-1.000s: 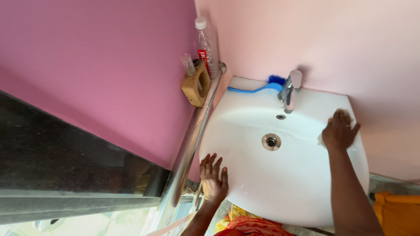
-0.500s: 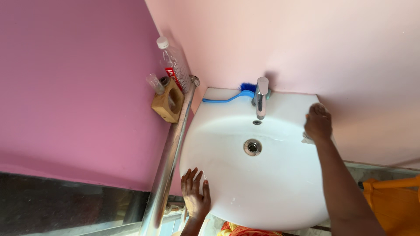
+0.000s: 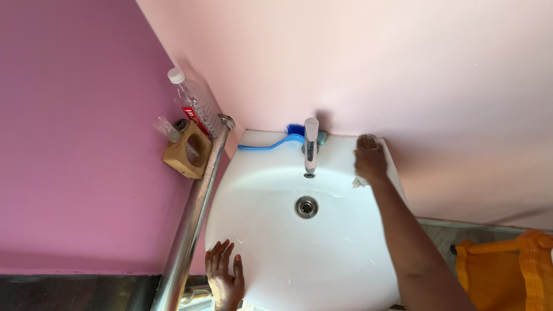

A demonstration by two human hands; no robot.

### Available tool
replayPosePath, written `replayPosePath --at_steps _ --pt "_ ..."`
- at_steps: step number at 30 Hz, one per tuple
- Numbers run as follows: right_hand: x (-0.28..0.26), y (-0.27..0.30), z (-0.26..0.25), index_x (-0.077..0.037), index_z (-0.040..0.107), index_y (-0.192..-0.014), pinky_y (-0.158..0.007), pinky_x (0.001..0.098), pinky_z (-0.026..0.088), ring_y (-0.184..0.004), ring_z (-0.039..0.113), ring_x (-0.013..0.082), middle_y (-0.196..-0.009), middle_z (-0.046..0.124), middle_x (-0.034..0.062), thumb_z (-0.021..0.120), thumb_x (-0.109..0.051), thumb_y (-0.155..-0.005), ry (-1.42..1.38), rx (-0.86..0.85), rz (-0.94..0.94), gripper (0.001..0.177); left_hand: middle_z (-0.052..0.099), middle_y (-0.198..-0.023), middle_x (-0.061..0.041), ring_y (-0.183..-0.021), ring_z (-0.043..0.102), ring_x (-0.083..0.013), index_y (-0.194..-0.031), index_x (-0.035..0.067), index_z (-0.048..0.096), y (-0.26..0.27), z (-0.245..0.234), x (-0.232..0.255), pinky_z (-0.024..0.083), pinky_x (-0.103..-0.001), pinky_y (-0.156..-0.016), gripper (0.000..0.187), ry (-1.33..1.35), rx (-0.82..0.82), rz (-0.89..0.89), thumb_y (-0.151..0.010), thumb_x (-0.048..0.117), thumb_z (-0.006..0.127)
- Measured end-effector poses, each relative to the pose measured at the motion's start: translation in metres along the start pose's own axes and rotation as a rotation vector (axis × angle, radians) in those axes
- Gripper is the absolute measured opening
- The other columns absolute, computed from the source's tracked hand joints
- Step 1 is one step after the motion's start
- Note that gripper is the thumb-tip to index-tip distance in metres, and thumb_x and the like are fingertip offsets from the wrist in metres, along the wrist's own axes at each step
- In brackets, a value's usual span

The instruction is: The person wipes the exterior and interior surfaces of a white washbasin using a cloth, moving it around the bowl, faucet, and rim.

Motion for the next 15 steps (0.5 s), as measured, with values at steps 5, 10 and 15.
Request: replayPosePath --at_steps 5,10,15 --pt "-0.04 -0.012 0.017 -0.008 0.047 -0.148 -0.119 0.0543 0.024 -0.141 0.048 0.0309 -0.152 0.052 0.0141 0.05 -0.027 -0.1 -0.009 0.166 -0.241 0.051 0.069 -0.128 -0.012 -0.137 0.055 -0.0332 -0.12 0.005 0.071 -0.002 0.005 -0.003 0.032 -0.06 -0.123 0.031 -0.045 -0.009 -0.019 -0.098 0.023 0.058" --pt "0.041 0.024 0.002 -0.007 0.048 -0.152 -0.124 0.056 0.026 -0.143 0.052 0.0253 -0.151 0.057 0.0126 0.047 -0.03 -0.107 0.017 0.033 0.073 0.05 0.069 -0.13 -0.01 -0.137 0.055 -0.0317 -0.121 0.006 0.071 0.005 0.005 -0.008 0.03 -0.06 -0.124 0.032 -0.035 0.003 0.02 -0.097 0.024 0.058" --pt "0.061 0.116 -0.025 0.003 0.038 -0.149 -0.11 0.0576 0.034 -0.128 0.055 0.0405 -0.145 0.055 0.0251 0.047 -0.043 -0.105 -0.056 0.114 0.178 0.064 0.07 -0.13 -0.009 -0.137 0.055 -0.0303 -0.12 0.008 0.072 0.0 -0.004 -0.002 0.03 -0.059 -0.123 0.031 0.013 0.016 -0.011 -0.097 0.024 0.059"
Point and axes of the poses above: each hand's wrist, its own y-axis away from the middle knuckle, its own z-axis out of the palm, x = y × z, the point moved 6 cm from there along -y, towards the middle knuckle
